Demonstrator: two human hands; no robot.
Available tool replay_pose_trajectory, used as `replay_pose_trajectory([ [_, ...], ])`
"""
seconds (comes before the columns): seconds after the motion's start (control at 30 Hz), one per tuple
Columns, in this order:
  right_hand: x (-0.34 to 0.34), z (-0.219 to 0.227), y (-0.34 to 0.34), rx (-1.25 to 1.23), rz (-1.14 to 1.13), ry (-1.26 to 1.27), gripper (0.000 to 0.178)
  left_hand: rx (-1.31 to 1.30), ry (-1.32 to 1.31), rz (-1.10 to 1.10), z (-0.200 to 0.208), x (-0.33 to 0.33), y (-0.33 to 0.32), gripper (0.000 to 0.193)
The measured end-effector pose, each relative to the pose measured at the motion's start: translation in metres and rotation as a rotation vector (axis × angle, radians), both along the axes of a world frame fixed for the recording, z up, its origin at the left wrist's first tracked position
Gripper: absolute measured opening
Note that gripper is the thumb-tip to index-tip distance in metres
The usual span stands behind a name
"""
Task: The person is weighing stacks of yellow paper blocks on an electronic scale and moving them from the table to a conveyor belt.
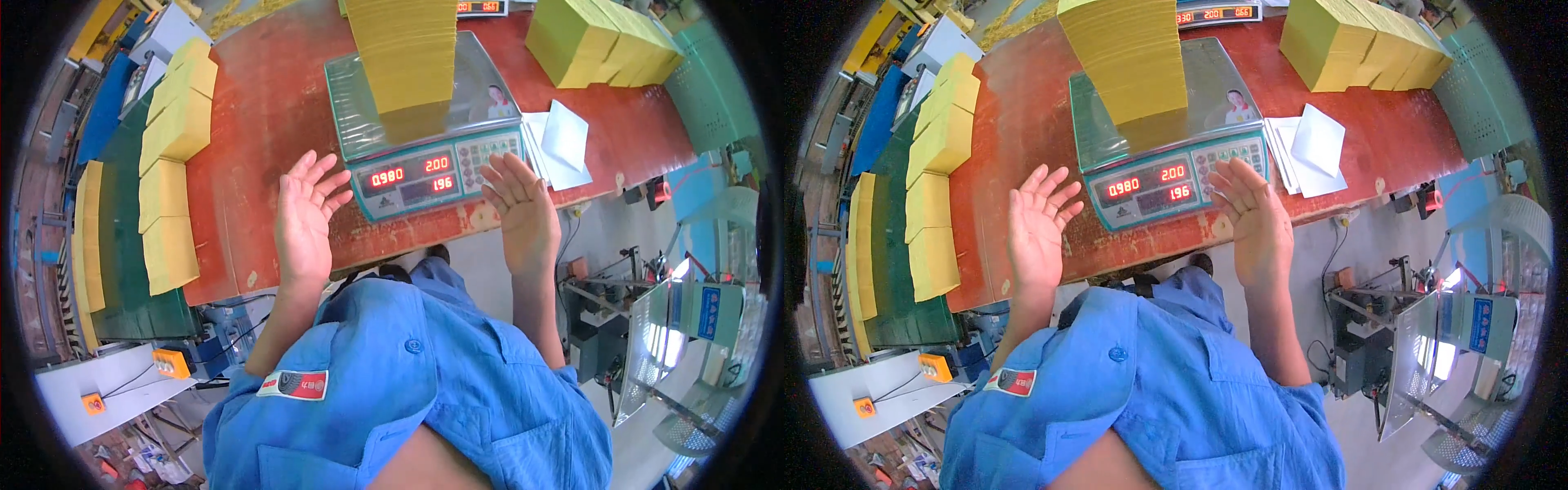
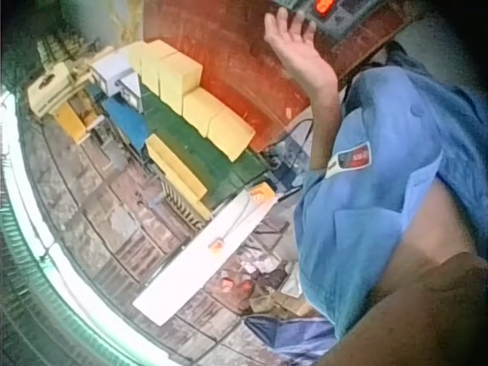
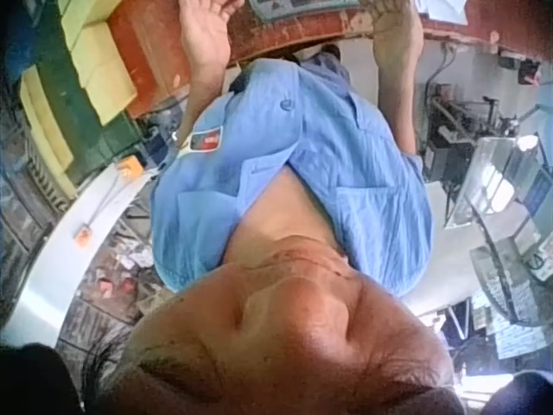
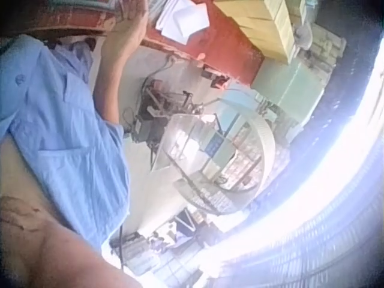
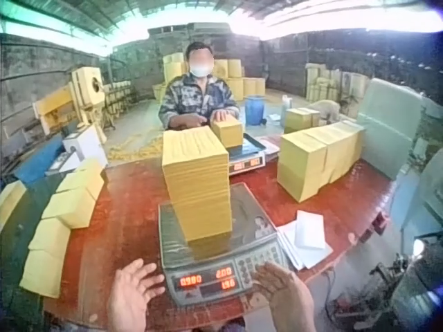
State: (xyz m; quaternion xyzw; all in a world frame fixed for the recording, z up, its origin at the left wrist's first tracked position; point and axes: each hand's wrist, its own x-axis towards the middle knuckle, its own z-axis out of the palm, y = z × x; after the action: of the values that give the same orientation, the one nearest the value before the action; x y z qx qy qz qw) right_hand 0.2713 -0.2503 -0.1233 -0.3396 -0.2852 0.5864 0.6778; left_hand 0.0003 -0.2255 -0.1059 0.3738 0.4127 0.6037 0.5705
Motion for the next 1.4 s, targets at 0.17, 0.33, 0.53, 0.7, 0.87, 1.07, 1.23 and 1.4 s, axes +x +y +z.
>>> replay_pose_trajectory([
  [0.17, -0.01, 0.003, -0.011, 0.033, 0.006, 0.028, 0.053, 0.039, 0.006, -0.038, 0.008, 0.003, -0.003, 0.06],
  [0.33, -0.011, 0.005, -0.011, 0.018, 0.021, 0.019, 0.051, 0.019, 0.013, -0.049, 0.0, -0.002, -0.004, 0.06],
  [0.53, -0.008, -0.002, 0.01, -0.018, 0.034, 0.031, 0.049, -0.007, 0.006, -0.053, -0.003, 0.001, 0.009, 0.059],
  [0.7, -0.005, -0.001, 0.036, -0.033, 0.07, 0.022, 0.048, 0.044, 0.088, -0.032, 0.001, 0.006, 0.031, 0.056],
  [0.87, 0.008, 0.004, 0.067, 0.03, 0.146, 0.023, 0.045, 0.22, 0.248, 0.069, 0.044, 0.011, 0.061, 0.041],
  [1.07, 0.025, 0.031, 0.101, 0.079, 0.238, -0.065, 0.038, 0.811, 0.787, 0.184, 0.128, 0.038, 0.12, 0.028],
  [1.23, 0.027, 0.036, 0.109, 0.107, 0.35, -0.062, 0.035, 0.706, 1.023, 0.03, 0.145, 0.055, 0.167, 0.032],
  [1.4, 0.041, 0.023, 0.116, -0.029, 0.406, -0.024, 0.03, 0.645, 1.124, -0.004, 0.145, 0.059, 0.181, 0.025],
])
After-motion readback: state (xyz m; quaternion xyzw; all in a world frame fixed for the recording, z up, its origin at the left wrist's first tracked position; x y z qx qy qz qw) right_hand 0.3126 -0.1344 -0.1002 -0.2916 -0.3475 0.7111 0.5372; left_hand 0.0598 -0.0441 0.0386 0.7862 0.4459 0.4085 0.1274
